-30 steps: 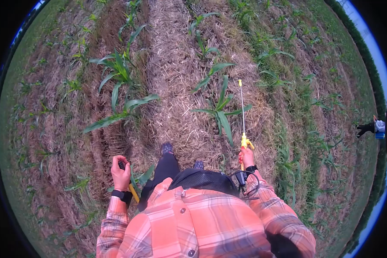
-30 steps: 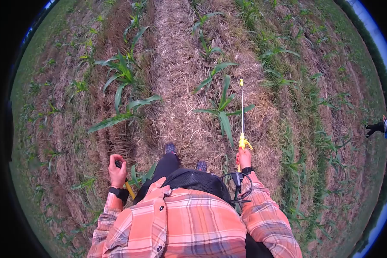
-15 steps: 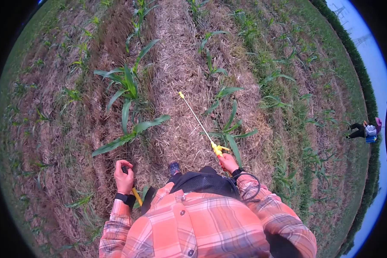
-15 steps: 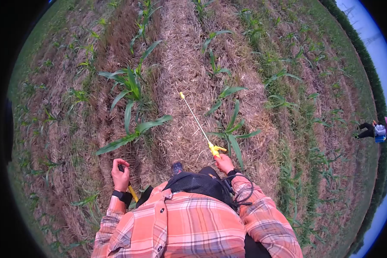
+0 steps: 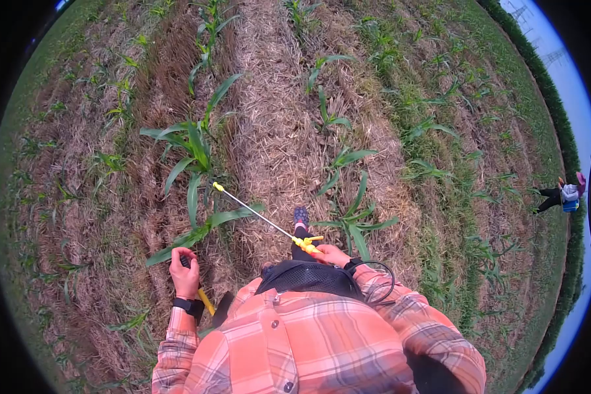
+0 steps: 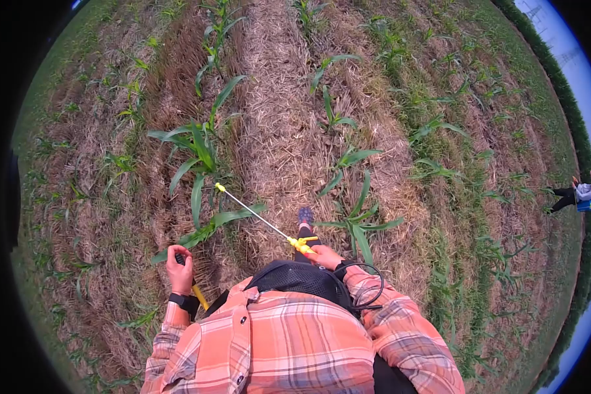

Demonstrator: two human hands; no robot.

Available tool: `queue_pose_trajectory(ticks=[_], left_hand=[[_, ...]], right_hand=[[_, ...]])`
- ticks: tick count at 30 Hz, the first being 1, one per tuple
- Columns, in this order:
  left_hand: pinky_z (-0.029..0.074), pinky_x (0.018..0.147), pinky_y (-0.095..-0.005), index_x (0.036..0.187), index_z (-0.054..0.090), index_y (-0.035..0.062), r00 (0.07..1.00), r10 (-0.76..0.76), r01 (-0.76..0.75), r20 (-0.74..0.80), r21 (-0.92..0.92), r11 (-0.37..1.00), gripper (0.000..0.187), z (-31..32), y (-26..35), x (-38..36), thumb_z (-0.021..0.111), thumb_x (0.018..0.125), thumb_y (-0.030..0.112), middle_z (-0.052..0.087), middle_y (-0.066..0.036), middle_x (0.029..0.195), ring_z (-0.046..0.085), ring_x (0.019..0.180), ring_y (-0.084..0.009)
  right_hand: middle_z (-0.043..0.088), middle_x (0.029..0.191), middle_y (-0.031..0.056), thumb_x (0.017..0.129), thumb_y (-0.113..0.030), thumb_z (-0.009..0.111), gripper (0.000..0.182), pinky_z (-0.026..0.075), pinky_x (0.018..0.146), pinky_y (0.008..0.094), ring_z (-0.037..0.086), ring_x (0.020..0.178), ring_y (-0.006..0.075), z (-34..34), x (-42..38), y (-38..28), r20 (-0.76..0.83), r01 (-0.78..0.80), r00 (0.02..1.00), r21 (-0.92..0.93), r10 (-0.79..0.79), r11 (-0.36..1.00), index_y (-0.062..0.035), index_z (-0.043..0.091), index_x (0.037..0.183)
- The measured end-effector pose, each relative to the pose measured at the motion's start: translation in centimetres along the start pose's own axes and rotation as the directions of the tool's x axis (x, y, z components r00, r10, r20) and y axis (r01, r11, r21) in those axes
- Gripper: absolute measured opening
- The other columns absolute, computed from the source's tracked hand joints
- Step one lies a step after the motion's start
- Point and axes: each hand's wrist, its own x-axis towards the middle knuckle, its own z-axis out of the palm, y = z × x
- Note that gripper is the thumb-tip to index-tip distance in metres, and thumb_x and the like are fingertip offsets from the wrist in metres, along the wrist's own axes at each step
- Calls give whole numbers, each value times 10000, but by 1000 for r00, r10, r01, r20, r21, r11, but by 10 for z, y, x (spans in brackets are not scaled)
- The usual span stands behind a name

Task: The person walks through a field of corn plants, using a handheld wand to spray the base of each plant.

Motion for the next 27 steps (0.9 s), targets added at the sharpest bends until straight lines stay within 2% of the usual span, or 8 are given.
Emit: queue_pose_trajectory(ticks=[3,8,11,12,15,20,21,27], left_hand=[[411,582,-244,802,445,36,996,77,-73,-37,109,991,175,15,26,26,471,651,-48,511,-44,666,505,601,-130],[411,580,-245,810,444,36,997,82,-82,11,95,992,197,58,55,86,452,636,-57,528,-50,665,515,600,-135],[410,576,-243,812,446,39,993,115,-118,27,146,982,200,85,88,113,446,638,-61,535,-52,678,514,597,-135],[409,572,-243,813,446,40,995,98,-102,36,127,987,201,92,93,123,449,641,-63,539,-52,683,513,592,-136],[409,577,-243,811,446,40,995,81,-87,57,116,989,192,112,110,145,465,648,-61,536,-51,692,512,597,-136],[405,608,-240,806,444,33,992,110,-117,55,137,984,175,130,121,173,510,662,-41,505,-48,696,504,628,-134],[401,616,-239,815,443,34,993,108,-113,50,136,984,189,131,123,178,528,660,-32,493,-47,696,500,635,-134],[388,567,-236,864,433,46,994,70,-81,84,135,988,264,132,151,215,582,650,1,463,-29,651,466,584,-117]], right_hand=[[489,550,0,794,-330,521,277,326,408,233,431,449,85,-31,29,7,-56,-66,996,121,73,990,-55,529,758],[464,552,-21,806,-307,511,217,295,326,210,374,376,57,-101,52,-4,-143,-158,966,326,214,932,-92,495,784],[459,554,-23,809,-297,507,210,295,318,209,368,375,55,-143,55,-11,-314,-112,928,283,203,953,-93,475,767],[455,555,-21,812,-286,503,204,295,307,216,374,375,53,-157,53,-13,-318,-110,912,421,260,900,-95,464,751],[451,549,-11,818,-270,491,197,310,302,220,392,376,61,-197,49,-14,-400,-45,867,529,296,847,-87,451,756],[457,562,11,830,-259,472,195,325,313,223,385,381,77,-255,57,-3,-536,17,749,604,390,796,-75,440,775],[455,541,22,826,-294,484,269,322,298,241,390,357,95,-263,61,-2,-571,79,726,623,384,778,-57,437,708],[431,515,26,823,-302,487,289,321,284,256,377,335,103,-292,86,-21,-618,74,637,644,461,762,-46,422,704]])
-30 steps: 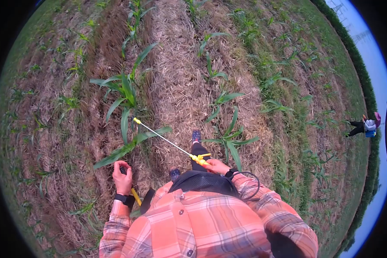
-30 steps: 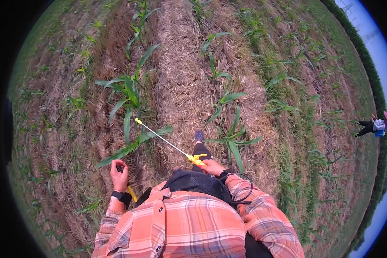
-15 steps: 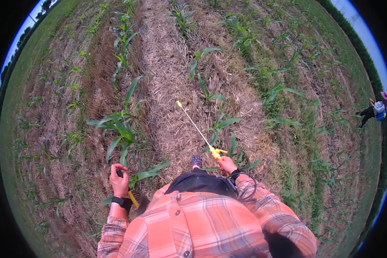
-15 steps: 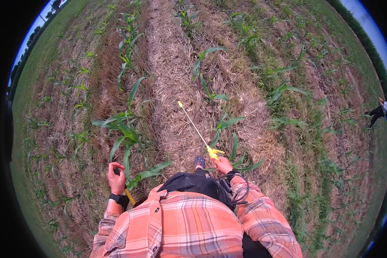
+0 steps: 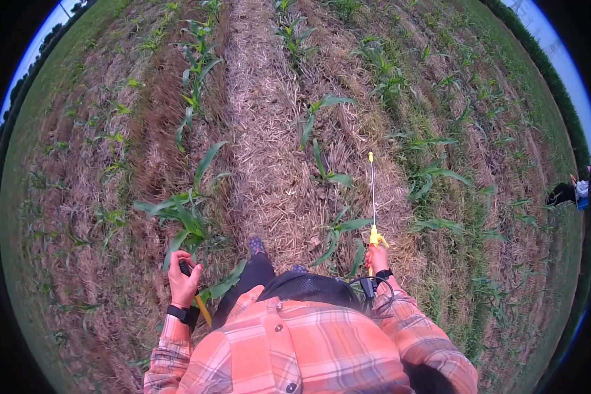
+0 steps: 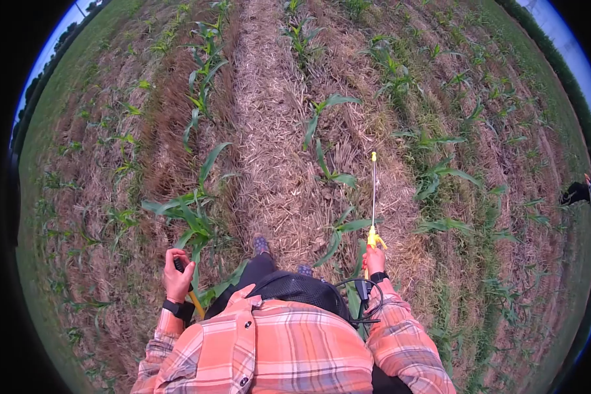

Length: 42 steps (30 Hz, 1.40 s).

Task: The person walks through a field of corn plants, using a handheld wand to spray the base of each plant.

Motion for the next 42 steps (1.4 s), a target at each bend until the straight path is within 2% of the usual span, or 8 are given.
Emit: queue_pose_trajectory(ticks=[8,15,20,25,29,34,37,42], left_hand=[[358,492,-243,849,439,50,988,122,-118,-98,46,992,209,5,-23,104,555,678,16,425,-20,570,423,505,-109],[355,482,-256,813,450,47,983,50,-55,-176,-20,998,163,-28,-52,176,536,682,7,416,-26,569,421,498,-121],[344,475,-248,802,451,47,985,8,-15,-172,-40,999,153,-34,-67,220,534,681,3,407,-16,563,409,494,-110],[329,465,-245,789,445,42,987,-52,36,-154,-102,994,132,-39,-59,255,524,689,6,400,-6,553,397,488,-97],[327,474,-249,788,440,41,980,-38,25,-197,-66,998,130,-34,-55,285,523,693,6,400,-4,576,386,510,-97],[346,492,-253,802,445,39,971,43,-34,-234,43,998,141,-19,-27,332,532,695,12,410,-12,579,389,514,-104],[370,534,-244,795,445,38,980,5,-5,-199,3,1000,135,1,-20,368,526,693,5,456,-22,621,432,555,-112],[399,581,-247,789,448,38,990,15,-29,-137,-102,994,132,35,12,421,493,679,-20,513,-45,664,495,601,-126]], right_hand=[[443,529,8,825,-267,461,210,331,312,235,390,368,90,98,8,-55,133,-24,989,-225,55,974,-78,442,738],[472,540,-18,812,-266,497,189,289,310,214,407,385,61,220,5,-119,352,42,926,-452,135,891,-98,463,734],[502,579,-15,791,-363,516,287,340,428,228,436,466,80,284,17,-139,658,340,748,-490,85,803,-77,529,761],[539,678,-2,781,-388,538,358,370,555,239,479,639,88,322,15,-177,787,556,599,-541,147,631,-35,572,831],[552,742,14,773,-392,552,403,393,611,257,481,714,92,341,44,-182,823,445,537,-462,184,767,-9,568,899],[538,682,11,783,-354,543,353,376,548,256,470,614,100,354,96,-213,779,522,611,-527,137,670,-12,563,868],[496,588,-4,808,-316,513,260,366,471,232,460,518,85,353,138,-223,701,279,701,-438,130,855,-63,526,754],[463,541,-9,812,-282,510,221,287,310,217,384,367,70,329,158,-296,484,74,863,-403,144,912,-91,452,718]])
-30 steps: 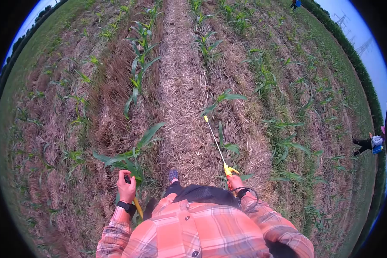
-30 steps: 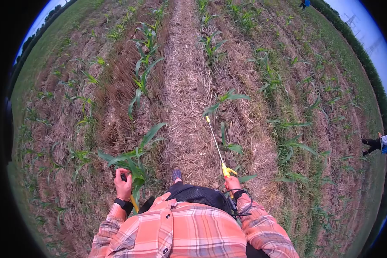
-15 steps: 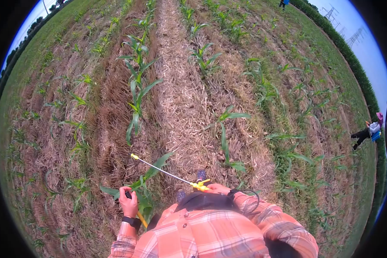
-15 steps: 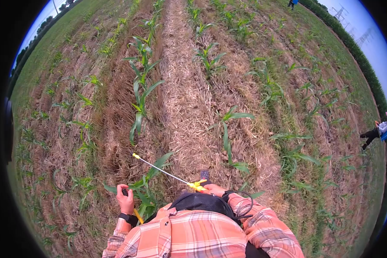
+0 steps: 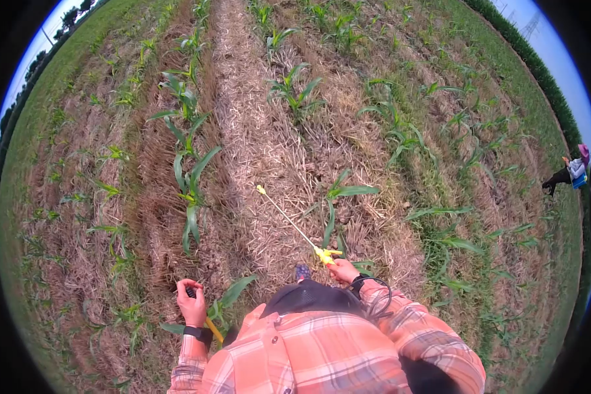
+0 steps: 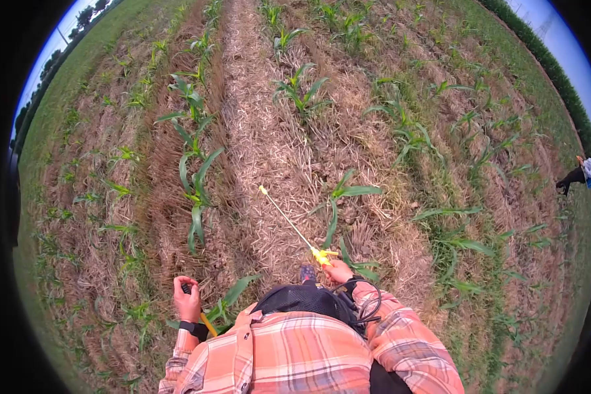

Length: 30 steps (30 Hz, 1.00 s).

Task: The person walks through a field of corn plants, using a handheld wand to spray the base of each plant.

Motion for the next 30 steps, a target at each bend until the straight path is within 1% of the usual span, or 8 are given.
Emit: queue_pose_trajectory(ticks=[8,12,16,18,19,22,23,30], left_hand=[[408,594,-256,807,446,35,999,-24,22,23,97,995,177,32,22,45,450,656,-58,512,-48,668,505,609,-140],[416,608,-254,807,447,36,995,-96,93,39,84,992,185,37,29,66,429,652,-64,521,-50,672,512,619,-140],[419,618,-253,806,449,33,997,-38,33,62,78,996,172,45,29,99,445,661,-60,530,-54,683,523,637,-139],[417,615,-252,803,452,35,995,-59,61,81,-22,998,154,52,35,130,483,674,-44,531,-51,689,521,634,-136],[415,608,-245,800,454,39,995,83,-88,53,86,992,147,54,39,143,513,684,-29,527,-46,691,513,623,-129],[414,595,-240,801,456,41,995,83,-87,54,88,992,142,49,22,173,517,690,-23,520,-40,686,504,613,-120],[414,584,-235,804,454,41,999,-24,22,49,46,999,149,45,24,182,518,685,-23,512,-37,682,500,609,-116],[363,471,-193,815,433,54,999,-16,17,32,-37,999,181,30,-8,236,443,676,-62,495,-13,690,428,527,-65]], right_hand=[[455,541,16,820,-236,485,175,311,302,227,377,362,86,-82,36,-13,-313,31,946,348,85,937,-84,436,748],[444,548,27,808,-221,487,165,317,302,253,375,368,104,-106,53,-17,-395,100,916,406,75,908,-72,436,760],[437,519,33,798,-245,488,225,324,300,259,382,352,119,-102,60,-44,-450,114,890,366,68,924,-45,448,702],[426,507,30,801,-247,480,240,323,301,258,382,352,117,-94,67,-64,-474,159,880,363,35,918,-45,443,675],[437,519,29,797,-238,484,213,328,304,256,388,360,114,-91,75,-71,-431,99,901,332,57,938,-52,449,699],[445,534,20,806,-253,484,198,319,310,238,387,371,97,-66,85,-114,-362,-23,924,261,120,965,-72,460,733],[442,533,16,806,-257,488,197,317,310,236,385,372,94,-58,94,-127,-333,-20,937,246,103,969,-76,459,734],[468,553,-11,821,-303,487,231,310,325,216,396,385,69,5,125,-220,-83,-34,996,-40,30,999,-86,462,744]])
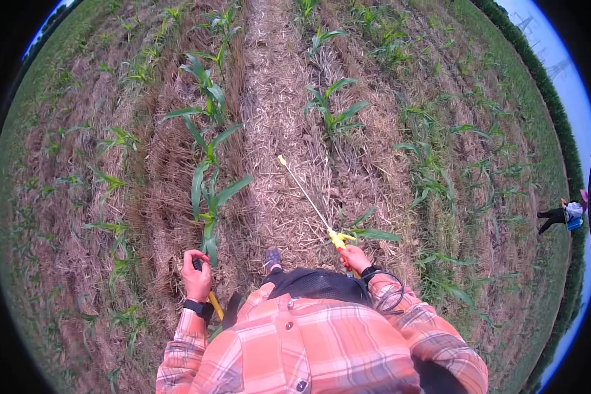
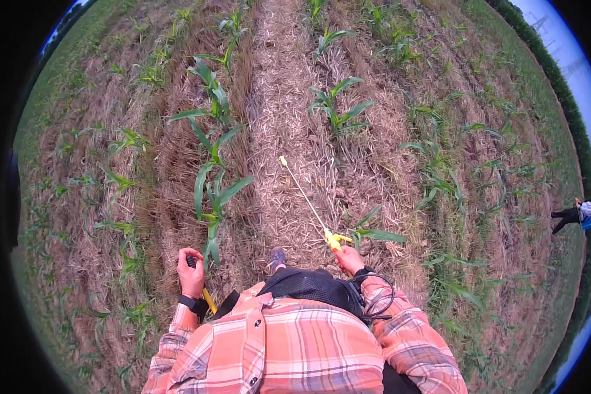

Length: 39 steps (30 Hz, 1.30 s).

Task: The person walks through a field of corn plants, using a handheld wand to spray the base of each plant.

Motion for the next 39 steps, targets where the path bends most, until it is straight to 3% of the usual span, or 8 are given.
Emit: queue_pose_trajectory(ticks=[8,10,14,18,20,24,26,39], left_hand=[[357,449,-187,827,427,62,990,-134,137,37,-76,988,170,9,15,48,462,706,-52,505,-11,697,424,527,-50],[397,582,-221,824,441,42,996,-85,85,18,-7,996,174,13,17,61,480,683,-53,514,-27,696,479,606,-99],[395,598,-222,828,437,45,995,-94,92,-43,-37,995,172,25,31,96,501,691,-38,494,-21,688,469,610,-98],[343,377,-170,836,422,79,996,79,-77,-42,41,996,155,51,49,144,491,731,-14,482,14,663,410,462,-37],[345,378,-171,838,421,75,996,83,-82,-20,31,996,160,69,62,164,472,730,-30,489,14,662,412,466,-36],[346,382,-170,841,422,73,995,93,-94,23,28,995,170,103,82,198,444,728,-51,510,2,679,417,472,-36],[401,595,-218,832,439,34,999,-20,20,32,-14,1000,188,117,98,209,432,674,-68,529,-38,679,504,620,-101],[423,593,-229,815,440,32,998,-35,32,47,63,998,127,150,121,272,479,713,-33,521,-41,664,527,619,-111]], right_hand=[[500,607,-13,794,-314,530,253,347,474,207,443,527,67,27,27,-53,390,168,917,-180,-87,969,-62,539,787],[450,576,-52,808,-330,528,252,282,401,185,377,454,31,26,52,-49,469,280,865,-152,-180,948,-78,535,807],[442,583,-61,796,-337,547,268,266,409,195,361,468,29,13,98,-66,469,339,859,-220,-206,915,-74,546,846],[459,579,-48,795,-316,549,257,300,428,201,393,480,40,-12,137,-94,401,356,874,-145,-274,923,-63,542,841],[478,576,-25,806,-297,530,230,332,427,208,425,471,64,-28,145,-107,307,137,946,-89,-103,987,-67,528,809],[466,555,-17,818,-282,506,215,322,361,221,405,413,68,-70,141,-142,187,94,977,61,-104,994,-84,476,740],[450,547,-24,820,-278,504,211,298,321,206,388,386,52,-89,139,-156,115,36,991,208,-61,978,-100,446,723],[432,590,-7,833,-308,471,258,316,336,206,358,392,60,-182,176,-188,-253,149,967,523,-15,839,-60,484,903]])
